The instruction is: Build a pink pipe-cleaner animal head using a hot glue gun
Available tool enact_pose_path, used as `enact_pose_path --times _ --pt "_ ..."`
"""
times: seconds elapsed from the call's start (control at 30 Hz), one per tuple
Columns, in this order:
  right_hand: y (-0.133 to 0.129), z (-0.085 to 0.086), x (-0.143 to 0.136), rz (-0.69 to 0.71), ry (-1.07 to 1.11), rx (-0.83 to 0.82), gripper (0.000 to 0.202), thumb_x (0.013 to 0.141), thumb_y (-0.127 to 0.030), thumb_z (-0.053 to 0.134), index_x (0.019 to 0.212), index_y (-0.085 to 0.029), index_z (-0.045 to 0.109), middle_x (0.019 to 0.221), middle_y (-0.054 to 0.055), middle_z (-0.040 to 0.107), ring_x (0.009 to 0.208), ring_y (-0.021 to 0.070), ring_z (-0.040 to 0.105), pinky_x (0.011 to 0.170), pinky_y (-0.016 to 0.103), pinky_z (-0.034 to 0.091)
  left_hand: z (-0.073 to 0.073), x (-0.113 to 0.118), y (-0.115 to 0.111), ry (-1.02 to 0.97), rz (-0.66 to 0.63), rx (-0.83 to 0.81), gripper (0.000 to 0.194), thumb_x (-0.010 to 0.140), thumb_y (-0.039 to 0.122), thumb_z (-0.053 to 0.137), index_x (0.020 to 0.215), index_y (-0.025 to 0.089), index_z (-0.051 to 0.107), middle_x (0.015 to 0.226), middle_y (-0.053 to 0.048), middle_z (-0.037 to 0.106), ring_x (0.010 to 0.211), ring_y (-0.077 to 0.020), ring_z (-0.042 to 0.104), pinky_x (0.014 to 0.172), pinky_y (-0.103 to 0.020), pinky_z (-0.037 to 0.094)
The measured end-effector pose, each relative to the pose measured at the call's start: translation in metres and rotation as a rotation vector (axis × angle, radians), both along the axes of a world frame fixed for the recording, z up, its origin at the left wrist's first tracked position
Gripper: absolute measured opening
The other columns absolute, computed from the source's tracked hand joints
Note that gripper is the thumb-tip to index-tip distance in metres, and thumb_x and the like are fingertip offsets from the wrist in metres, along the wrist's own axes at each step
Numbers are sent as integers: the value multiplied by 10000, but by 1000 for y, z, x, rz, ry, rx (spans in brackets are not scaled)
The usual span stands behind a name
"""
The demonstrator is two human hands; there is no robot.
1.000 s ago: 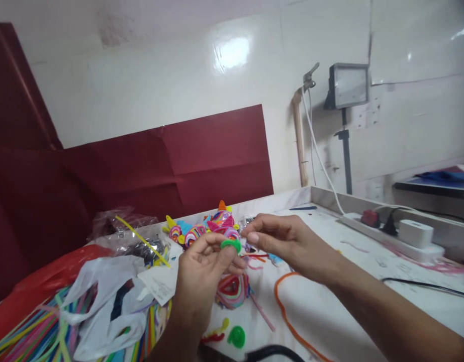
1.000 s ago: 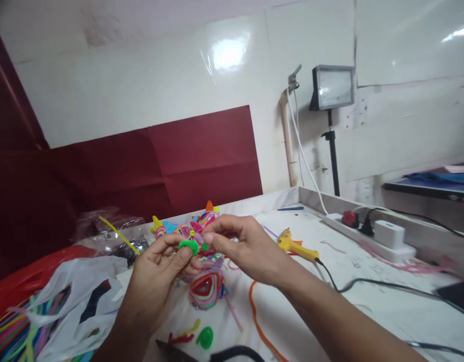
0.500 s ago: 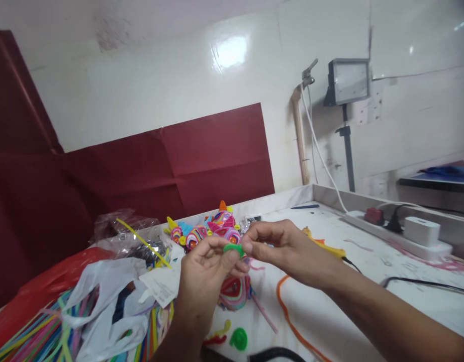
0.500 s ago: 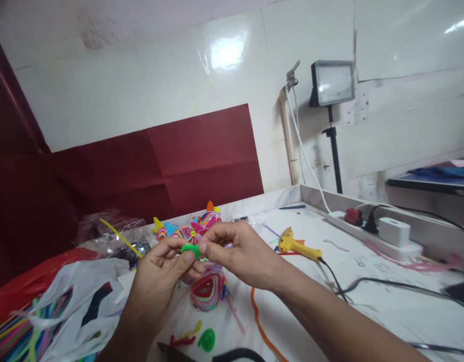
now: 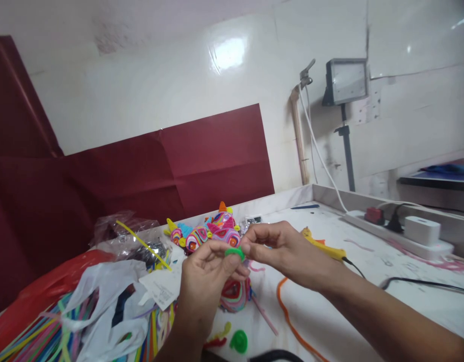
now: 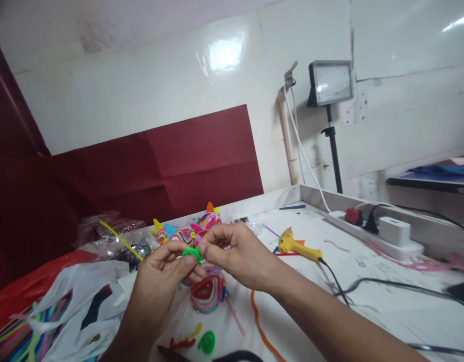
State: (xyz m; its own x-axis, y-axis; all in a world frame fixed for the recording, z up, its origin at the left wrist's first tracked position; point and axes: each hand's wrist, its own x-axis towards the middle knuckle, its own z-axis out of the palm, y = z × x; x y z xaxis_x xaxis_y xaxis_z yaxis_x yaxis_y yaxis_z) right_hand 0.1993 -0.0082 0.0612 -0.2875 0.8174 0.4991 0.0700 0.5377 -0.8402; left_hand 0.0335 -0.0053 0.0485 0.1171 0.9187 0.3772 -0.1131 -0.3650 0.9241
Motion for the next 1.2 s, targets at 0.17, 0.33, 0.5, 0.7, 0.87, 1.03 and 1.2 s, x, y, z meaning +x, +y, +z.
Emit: enact_pose_path --times 0.17,0.33,0.5,0.7,0.87,1.03,1.2 --pt "-1 1 0 -30 -34 53 154 787 -274 618 682 -164 648 622 -21 589 613 110 505 611 240 402 0 -1 -1 22 4 8 182 660 228 798 719 168 638 543 1 699 479 -140 669 505 -210 562" --pt "-6 4 2 -98 -111 168 157 807 -205 591 664 -172 647 647 -21 608 632 113 538 606 228 411 0 1 -2 21 22 20 160 647 202 790 705 175 644 506 6 690 473 -146 672 488 -199 554" --pt "-11 5 4 -147 -214 258 141 826 -143 582 711 -169 660 693 -24 633 658 104 558 624 211 406 2 3 -3 42 22 31 163 641 206 787 691 173 636 502 0 686 450 -140 654 479 -199 549" --pt "-12 4 6 -180 -340 445 179 878 -131 551 715 -175 611 706 -16 601 655 110 536 629 224 398 3 5 -6 68 46 18 151 645 195 768 694 168 627 513 0 681 445 -133 644 470 -196 539" --pt "-15 5 6 -223 -492 574 168 911 -128 523 774 -181 606 743 14 600 718 153 542 692 280 408 4 5 -6 76 55 4 155 637 195 761 699 166 622 524 4 682 446 -133 647 468 -196 541" --pt "-18 5 6 -232 -546 590 182 930 -135 502 797 -175 619 784 36 615 766 177 554 722 315 406 4 3 -7 94 84 8 144 640 176 749 693 167 615 520 6 682 465 -137 665 466 -181 538" --pt "-21 4 4 -220 -516 621 168 912 -96 488 822 -168 610 781 34 611 755 175 537 724 320 394 3 3 -8 65 108 57 146 647 153 742 711 171 612 537 12 688 481 -139 675 478 -179 546"
